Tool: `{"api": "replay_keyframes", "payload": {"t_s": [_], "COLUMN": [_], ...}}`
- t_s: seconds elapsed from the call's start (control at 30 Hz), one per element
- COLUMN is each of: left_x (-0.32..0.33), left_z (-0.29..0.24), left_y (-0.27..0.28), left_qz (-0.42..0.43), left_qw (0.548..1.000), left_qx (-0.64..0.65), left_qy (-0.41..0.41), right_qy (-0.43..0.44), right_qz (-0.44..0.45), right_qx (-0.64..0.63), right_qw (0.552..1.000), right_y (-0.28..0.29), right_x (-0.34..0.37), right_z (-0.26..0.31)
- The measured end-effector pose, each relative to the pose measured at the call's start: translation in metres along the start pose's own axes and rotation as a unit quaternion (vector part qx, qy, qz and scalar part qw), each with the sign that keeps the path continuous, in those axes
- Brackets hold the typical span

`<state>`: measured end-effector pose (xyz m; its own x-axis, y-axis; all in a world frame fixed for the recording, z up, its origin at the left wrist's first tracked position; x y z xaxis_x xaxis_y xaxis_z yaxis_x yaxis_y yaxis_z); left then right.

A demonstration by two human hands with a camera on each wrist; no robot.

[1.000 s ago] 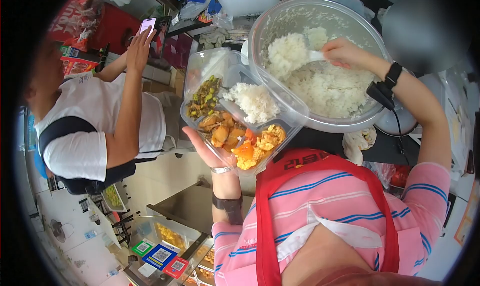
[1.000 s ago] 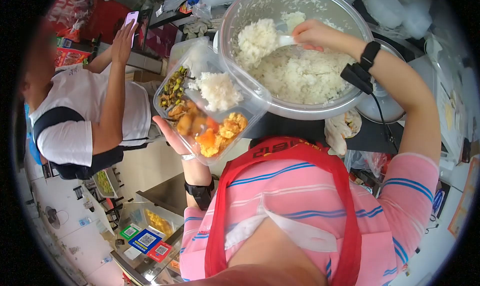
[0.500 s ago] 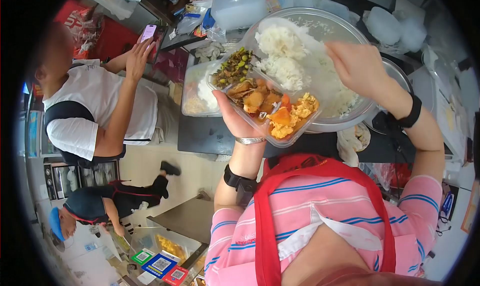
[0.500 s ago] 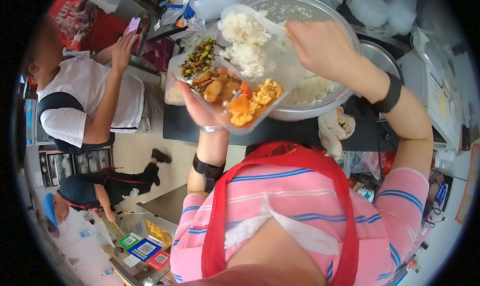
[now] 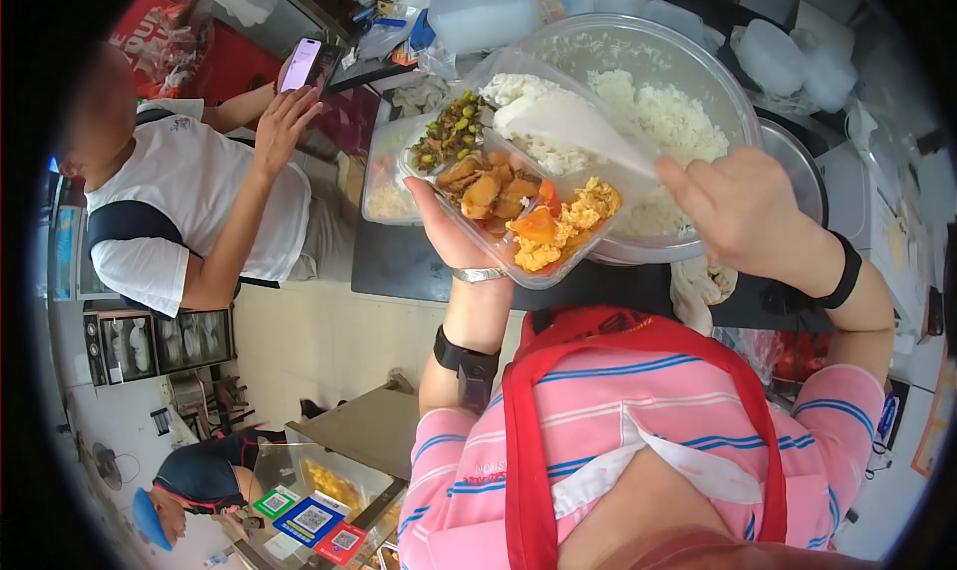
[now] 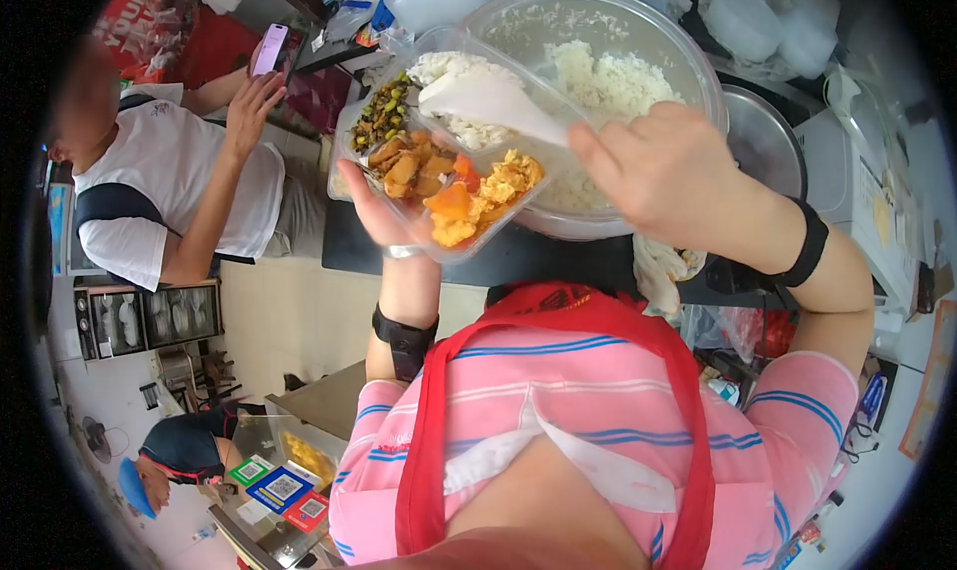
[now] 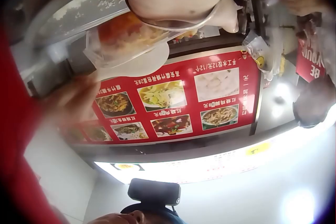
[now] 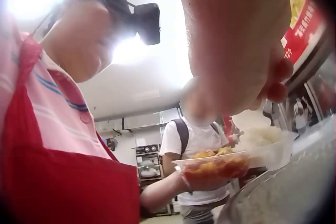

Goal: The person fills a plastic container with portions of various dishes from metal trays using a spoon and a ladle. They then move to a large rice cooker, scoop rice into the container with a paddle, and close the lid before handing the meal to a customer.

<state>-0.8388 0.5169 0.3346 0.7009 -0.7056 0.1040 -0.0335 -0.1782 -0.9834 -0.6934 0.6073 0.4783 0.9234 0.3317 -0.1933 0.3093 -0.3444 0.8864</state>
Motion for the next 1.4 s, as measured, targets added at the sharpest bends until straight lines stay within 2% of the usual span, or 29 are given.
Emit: {"api": "replay_keyframes", "payload": {"t_s": [0.13,0.2,0.23,0.27,0.3,0.37,0.43,0.5,0.53,0.6,0.63,0.7,0.73,0.8,0.83,0.9,1.03,1.1,1.13,1.2,1.23,1.3,1.37,1.4], "left_x": [-0.002,0.003,0.007,0.010,0.014,0.021,0.033,0.042,0.046,0.051,0.054,0.057,0.058,0.059,0.057,0.052,0.040,0.037,0.036,0.032,0.028,0.021,0.011,0.009], "left_z": [-0.002,-0.013,-0.021,-0.028,-0.035,-0.052,-0.057,-0.068,-0.073,-0.079,-0.083,-0.085,-0.084,-0.085,-0.083,-0.078,-0.070,-0.068,-0.065,-0.064,-0.062,-0.054,-0.049,-0.045], "left_y": [0.009,0.020,0.026,0.029,0.033,0.043,0.039,0.045,0.043,0.046,0.048,0.048,0.046,0.048,0.049,0.051,0.058,0.060,0.056,0.055,0.050,0.045,0.043,0.043], "left_qz": [0.010,0.003,-0.003,-0.014,-0.016,-0.049,-0.038,-0.062,-0.054,-0.064,-0.072,-0.075,-0.082,-0.091,-0.065,-0.037,-0.027,-0.066,-0.065,-0.038,-0.013,-0.024,-0.033,-0.077], "left_qw": [1.000,1.000,1.000,1.000,0.999,0.998,0.999,0.996,0.996,0.994,0.992,0.992,0.991,0.991,0.995,0.998,0.999,0.996,0.996,0.998,0.998,0.998,0.994,0.989], "left_qx": [-0.003,-0.007,-0.011,-0.017,-0.020,-0.035,-0.035,-0.057,-0.069,-0.073,-0.077,-0.079,-0.075,-0.070,-0.052,-0.032,-0.023,-0.026,-0.010,-0.005,0.001,0.028,-0.021,-0.036], "left_qy": [0.000,0.011,0.022,0.021,0.026,0.006,0.016,-0.022,-0.032,-0.049,-0.063,-0.062,-0.068,-0.074,-0.056,-0.039,-0.037,-0.056,-0.056,-0.055,-0.053,-0.053,-0.103,-0.120], "right_qy": [-0.003,-0.089,-0.090,-0.166,-0.244,-0.236,-0.255,-0.264,-0.262,-0.331,-0.326,-0.366,-0.363,-0.449,-0.448,-0.462,-0.442,-0.455,-0.454,-0.422,-0.421,-0.402,-0.392,-0.396], "right_qz": [0.044,0.012,0.013,0.057,0.102,0.224,0.297,0.296,0.297,0.328,0.329,0.350,0.351,0.288,0.290,0.268,0.271,0.214,0.212,0.165,0.165,0.128,0.137,0.130], "right_qx": [-0.014,-0.066,-0.066,-0.049,-0.033,-0.041,-0.102,-0.192,-0.194,-0.352,-0.355,-0.539,-0.540,-0.611,-0.610,-0.674,-0.687,-0.675,-0.675,-0.648,-0.648,-0.634,-0.626,-0.566], "right_qw": [0.999,0.994,0.994,0.983,0.964,0.945,0.915,0.897,0.897,0.812,0.812,0.673,0.673,0.585,0.586,0.511,0.509,0.540,0.541,0.612,0.613,0.648,0.660,0.712], "right_y": [-0.008,-0.006,-0.012,-0.024,-0.038,-0.099,-0.155,-0.202,-0.210,-0.231,-0.232,-0.237,-0.235,-0.230,-0.226,-0.215,-0.195,-0.184,-0.179,-0.157,-0.147,-0.119,-0.099,-0.088], "right_x": [-0.008,-0.010,-0.014,-0.013,-0.009,0.000,0.010,0.013,0.008,-0.002,-0.007,-0.008,-0.008,0.002,0.005,0.010,0.011,0.012,0.013,0.011,0.009,0.004,-0.005,-0.009], "right_z": [-0.004,-0.034,-0.042,-0.059,-0.077,-0.092,-0.094,-0.086,-0.078,-0.064,-0.059,-0.040,-0.038,-0.041,-0.042,-0.043,-0.043,-0.052,-0.057,-0.076,-0.081,-0.090,-0.082,-0.077]}}
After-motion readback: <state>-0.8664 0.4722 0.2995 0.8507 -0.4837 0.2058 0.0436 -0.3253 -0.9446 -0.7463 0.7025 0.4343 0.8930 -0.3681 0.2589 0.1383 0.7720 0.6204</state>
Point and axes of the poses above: each hand's wrist, its own x-axis away from the middle knuckle, its own y-axis out of the back of the hand, z = x × y, the point moved 6 cm from there along -x, towards the middle knuckle, and after that the axes turned 4 degrees about x, right-handed, at the moved point
